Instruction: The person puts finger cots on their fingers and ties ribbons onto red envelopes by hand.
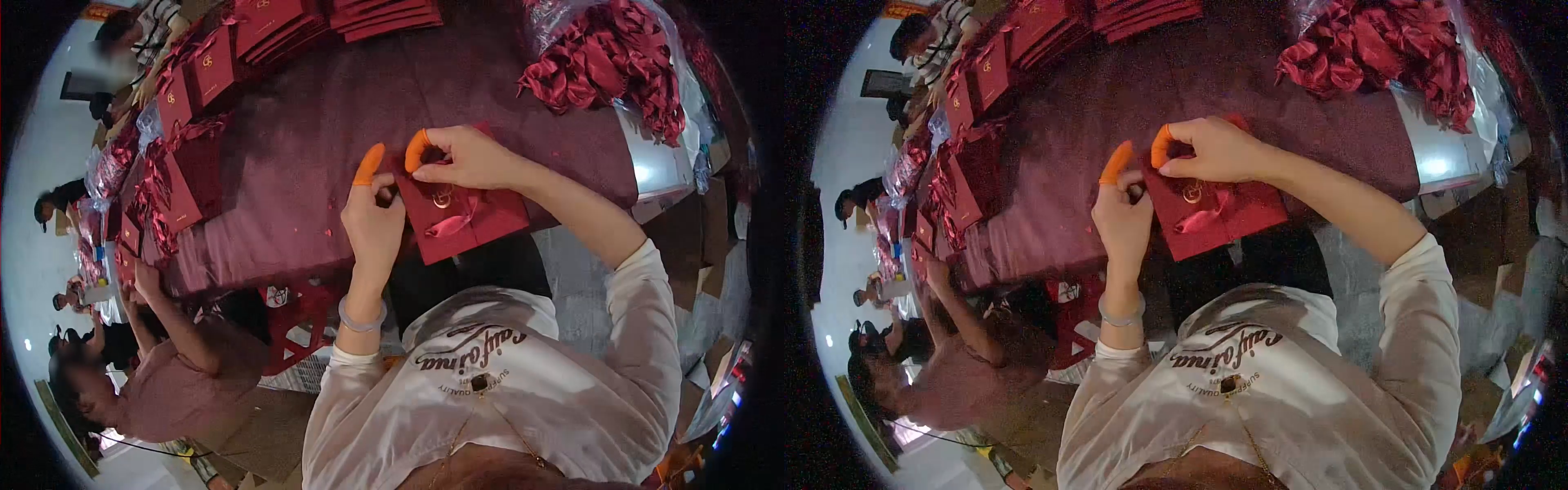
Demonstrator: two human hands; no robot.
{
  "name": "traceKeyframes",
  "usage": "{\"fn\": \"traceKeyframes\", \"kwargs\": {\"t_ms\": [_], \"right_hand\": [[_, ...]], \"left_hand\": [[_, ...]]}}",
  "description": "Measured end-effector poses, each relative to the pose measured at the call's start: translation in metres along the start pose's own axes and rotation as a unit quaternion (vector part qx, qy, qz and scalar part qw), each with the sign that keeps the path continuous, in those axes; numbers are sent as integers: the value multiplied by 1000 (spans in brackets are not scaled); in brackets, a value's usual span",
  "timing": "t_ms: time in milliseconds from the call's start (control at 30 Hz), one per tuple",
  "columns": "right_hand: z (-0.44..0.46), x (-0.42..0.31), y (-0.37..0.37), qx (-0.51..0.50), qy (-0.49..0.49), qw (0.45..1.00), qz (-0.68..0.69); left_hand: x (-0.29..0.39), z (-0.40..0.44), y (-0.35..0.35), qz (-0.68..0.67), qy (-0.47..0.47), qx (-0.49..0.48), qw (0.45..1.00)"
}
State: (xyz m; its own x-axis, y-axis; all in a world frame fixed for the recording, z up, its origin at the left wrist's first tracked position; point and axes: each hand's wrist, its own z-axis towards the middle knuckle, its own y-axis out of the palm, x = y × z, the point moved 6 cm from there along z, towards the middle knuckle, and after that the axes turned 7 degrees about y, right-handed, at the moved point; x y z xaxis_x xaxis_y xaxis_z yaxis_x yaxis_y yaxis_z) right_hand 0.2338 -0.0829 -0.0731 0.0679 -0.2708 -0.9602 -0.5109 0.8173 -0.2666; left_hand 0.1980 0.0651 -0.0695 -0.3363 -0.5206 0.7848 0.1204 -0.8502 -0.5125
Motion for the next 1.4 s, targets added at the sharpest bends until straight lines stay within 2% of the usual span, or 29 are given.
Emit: {"fn": "traceKeyframes", "kwargs": {"t_ms": [33, 100, 133, 200, 233, 300, 367, 433, 500, 533, 567, 633, 667, 700, 733, 767, 800, 833, 867, 900, 933, 1000, 1067, 1133, 1167, 1233, 1333, 1367, 1400], "right_hand": [[-1, -2, -1, 3, -22, 1000, 4], [-3, -3, -2, 15, -17, 1000, -9], [-2, 0, -3, 19, -22, 1000, 8], [-1, 6, -2, 34, -12, 999, 26], [-2, 5, -2, 38, -9, 999, 29], [-3, 2, -1, 17, 6, 998, 60], [-1, 8, -1, 25, 1, 999, 48], [-3, 9, 2, -8, 42, 994, 102], [-4, 4, 2, -5, 41, 995, 93], [-5, 4, 2, -2, 43, 996, 78], [-5, 3, 3, 0, 25, 997, 79], [-5, 2, 4, -4, 17, 998, 67], [-5, 0, 4, -6, 11, 999, 51], [-5, 0, 2, -3, 21, 999, 34], [-6, -3, 2, -5, 21, 999, 33], [-7, -5, 2, -3, 34, 999, 38], [-8, -4, 2, -1, 46, 998, 43], [-7, -3, 3, -2, 46, 998, 42], [-6, -4, 3, 10, 9, 1000, 11], [-6, -6, 3, 20, -28, 999, -20], [-6, -5, 3, 17, -29, 999, -20], [-6, 1, 3, -17, 4, 998, 56], [-7, 1, 0, -61, 15, 996, 56], [-14, -18, -1, -62, -220, 964, -136], [-17, -15, -2, -103, -161, 976, -107], [-16, -13, -4, -79, -154, 979, -105], [-13, -10, -4, -35, -97, 991, -82], [-11, -4, -7, -14, -42, 999, -14], [-10, 4, -9, 7, 13, 998, 54]], "left_hand": [[0, 2, 0, -2, 4, -4, 1000], [7, 7, -2, 85, 55, -29, 994], [13, 12, -2, 77, 30, -51, 995], [7, 16, -4, 146, 28, -124, 981], [16, 21, -7, 112, 1, -147, 983], [13, 25, -10, 175, 59, -216, 959], [8, 29, -31, 96, -20, -229, 968], [-3, 29, -53, 35, -132, -220, 966], [-21, 23, -75, 33, -126, -193, 973], [-29, 21, -85, 35, -78, -189, 978], [-36, 16, -87, 39, -79, -190, 978], [-40, 13, -99, 83, -77, -101, 988], [-48, 1, -96, -298, -278, 12, 913], [-46, -6, -86, -298, -278, 13, 913], [-30, -6, -92, -197, -99, 93, 971], [-13, -11, -99, -85, 86, 167, 978], [-47, -30, -97, -320, -73, 165, 930], [-26, -36, -96, -124, -20, 97, 987], [-6, -43, -86, 79, 33, 24, 996], [-1, -52, -72, 30, 27, -4, 999], [12, -53, -59, 74, -9, -58, 996], [29, -55, -42, 127, 79, -95, 984], [31, -60, -29, 107, 96, -95, 985], [35, -59, -25, 118, 102, -85, 984], [32, -61, -25, 97, 71, -85, 989], [31, -62, -21, 78, 38, -79, 993], [35, -51, -17, 36, 4, 50, 998], [41, -44, -10, 66, 58, 48, 995], [43, -38, 0, 84, 56, 38, 994]]}}
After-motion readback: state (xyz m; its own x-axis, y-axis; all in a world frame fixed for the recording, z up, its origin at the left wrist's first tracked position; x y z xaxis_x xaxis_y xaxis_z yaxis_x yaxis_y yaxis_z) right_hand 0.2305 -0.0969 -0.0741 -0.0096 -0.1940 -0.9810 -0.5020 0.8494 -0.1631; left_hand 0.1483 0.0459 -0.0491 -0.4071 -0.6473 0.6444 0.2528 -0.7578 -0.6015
